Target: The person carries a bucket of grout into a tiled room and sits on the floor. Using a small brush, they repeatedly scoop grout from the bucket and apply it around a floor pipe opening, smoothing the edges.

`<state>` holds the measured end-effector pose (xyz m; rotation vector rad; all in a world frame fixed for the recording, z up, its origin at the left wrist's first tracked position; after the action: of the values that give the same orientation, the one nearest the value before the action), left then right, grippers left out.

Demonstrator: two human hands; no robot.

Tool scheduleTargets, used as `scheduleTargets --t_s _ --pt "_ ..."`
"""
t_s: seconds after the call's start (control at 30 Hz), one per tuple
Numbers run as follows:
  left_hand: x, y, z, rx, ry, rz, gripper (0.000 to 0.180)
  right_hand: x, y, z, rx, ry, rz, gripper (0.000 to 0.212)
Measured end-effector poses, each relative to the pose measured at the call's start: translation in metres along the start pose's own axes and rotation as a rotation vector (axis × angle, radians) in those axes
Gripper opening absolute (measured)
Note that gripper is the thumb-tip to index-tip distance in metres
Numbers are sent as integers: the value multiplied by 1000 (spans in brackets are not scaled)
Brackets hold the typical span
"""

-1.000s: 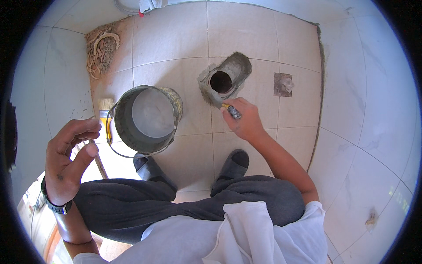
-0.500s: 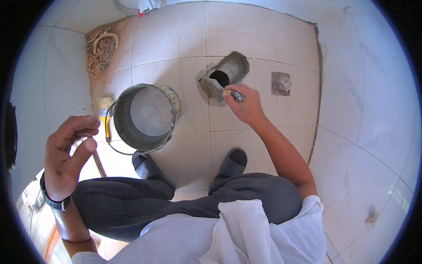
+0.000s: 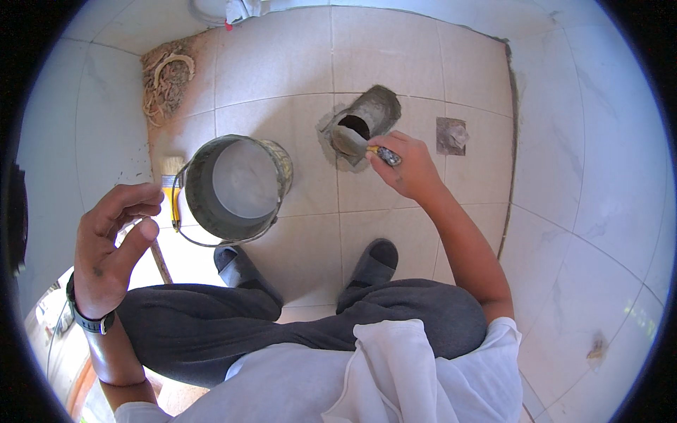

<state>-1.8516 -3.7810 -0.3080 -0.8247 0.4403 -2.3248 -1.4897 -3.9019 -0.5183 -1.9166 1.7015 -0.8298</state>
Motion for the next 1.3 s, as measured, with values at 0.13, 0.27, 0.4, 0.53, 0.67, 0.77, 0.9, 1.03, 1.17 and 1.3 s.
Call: scheduleTargets --t_s 0.13,0.27,0.4,0.53,0.67,0.77,0.9,1.03,1.17,1.3 --pt "0 1 1 -7 10 -5 41 -10 16 2 -69 5 -71 20" --pt "1 0 2 -21 10 -1 41 -8 26 8 -30 20 -101 20" --pt "3 -2 0 15 7 7 40 -6 21 6 25 49 -148 22" --pt "7 -2 0 -5 -8 13 39 -10 4 -1 15 45 -115 23" --pt "9 1 3 -34 30 2 38 -17 4 -2 -34 31 -67 22" --pt "7 2 3 -46 39 -1 38 -16 17 -1 -11 35 -122 21" --pt "4 -2 0 2 27 11 39 -9 23 -5 55 62 -202 19" --pt "5 -2 1 -17 28 -22 45 -9 9 -16 55 10 -126 16" --pt "6 -3 -1 -38 5 7 41 -13 28 -26 239 -47 -135 18" --pt "7 -7 -7 0 -16 29 42 -12 79 -42 380 -149 -283 24"
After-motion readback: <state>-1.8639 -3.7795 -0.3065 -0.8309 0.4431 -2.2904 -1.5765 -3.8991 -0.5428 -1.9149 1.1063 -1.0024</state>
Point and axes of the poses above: each hand's wrist, its own x-axis away from the middle knuckle, its own y-axis out of the palm, z = x × y, the point moved 5 cm from there along -x, towards the middle knuckle, and after that the axes turned 10 degrees about -z, right-handed, at the moved point
